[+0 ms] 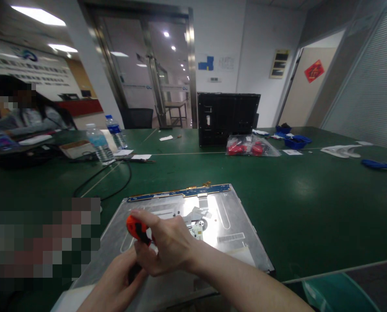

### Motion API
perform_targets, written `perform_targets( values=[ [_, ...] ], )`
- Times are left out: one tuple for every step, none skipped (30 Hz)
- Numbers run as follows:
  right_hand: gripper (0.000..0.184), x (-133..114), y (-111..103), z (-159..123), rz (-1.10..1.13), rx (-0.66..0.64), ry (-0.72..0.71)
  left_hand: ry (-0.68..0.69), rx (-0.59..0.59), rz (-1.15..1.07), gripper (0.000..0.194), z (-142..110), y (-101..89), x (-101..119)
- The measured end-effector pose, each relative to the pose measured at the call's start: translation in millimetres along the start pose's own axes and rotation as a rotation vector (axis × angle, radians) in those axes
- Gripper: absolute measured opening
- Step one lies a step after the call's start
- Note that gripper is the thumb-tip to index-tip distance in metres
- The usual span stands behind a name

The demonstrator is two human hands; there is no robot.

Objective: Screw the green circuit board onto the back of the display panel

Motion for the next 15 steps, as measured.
perform_targets(
  values=[
    [0.062, 0.8, 0.6, -0.5, -0.01, -0.015, 0.009, -0.004, -0.003, 0.001, 0.019, 0.0, -0.2, 0.0],
    [0.061, 1.4, 1.2, -0.8, -0.022, -0.027, 0.017, -0.01, -0.007, 0.004, 0.019, -0.1, -0.5, 0.2],
    [0.061, 1.8, 1.6, -0.9, -0.031, -0.035, 0.021, -0.015, -0.008, 0.008, 0.019, -0.2, -0.9, 0.6],
    [0.061, 2.0, 1.7, -0.7, -0.037, -0.035, 0.024, -0.02, -0.007, 0.013, 0.019, -0.4, -1.3, 0.9],
    [0.061, 1.9, 1.7, -0.3, -0.039, -0.028, 0.022, -0.022, -0.003, 0.016, 0.019, -0.7, -1.7, 1.2],
    [0.061, 1.8, 1.6, 0.2, -0.037, -0.016, 0.016, -0.023, 0.001, 0.019, 0.019, -1.1, -1.9, 1.3],
    [0.061, 1.7, 1.6, 0.6, -0.035, -0.003, 0.01, -0.025, 0.005, 0.021, 0.019, -1.6, -1.8, 1.0],
    [0.061, 1.7, 1.7, 1.0, -0.034, 0.01, 0.003, -0.027, 0.008, 0.026, 0.019, -2.1, -1.3, 0.3],
    [0.061, 1.7, 1.9, 1.2, -0.034, 0.02, -0.004, -0.031, 0.011, 0.032, 0.02, -2.7, -0.7, -0.7],
    [0.06, 1.8, 2.1, 1.3, -0.035, 0.027, -0.011, -0.037, 0.013, 0.041, 0.02, -3.2, 0.0, -1.8],
    [0.059, 1.9, 2.4, 1.4, -0.034, 0.031, -0.018, -0.043, 0.017, 0.051, 0.02, -3.6, 0.7, -2.8],
    [0.058, 1.9, 2.5, 1.4, -0.031, 0.035, -0.024, -0.047, 0.021, 0.06, 0.02, -3.9, 1.2, -3.5],
    [0.057, 1.9, 2.4, 1.4, -0.026, 0.037, -0.029, -0.047, 0.026, 0.065, 0.02, -4.1, 1.3, -3.7],
    [0.057, 1.8, 2.3, 1.5, -0.022, 0.035, -0.032, -0.044, 0.032, 0.066, 0.02, -4.0, 1.2, -3.4],
    [0.057, 1.5, 1.9, 1.5, -0.017, 0.03, -0.033, -0.038, 0.035, 0.061, 0.02, -3.8, 0.7, -2.7]
  ],
)
Point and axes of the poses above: each hand's wrist, its own z-axis towards the middle knuckle, its own y-axis out of the palm, x = y × z, the point moved 3 cm from there along z, towards the middle knuckle, and after that the axes turned 1 degree about -z, right-handed, at the moved point
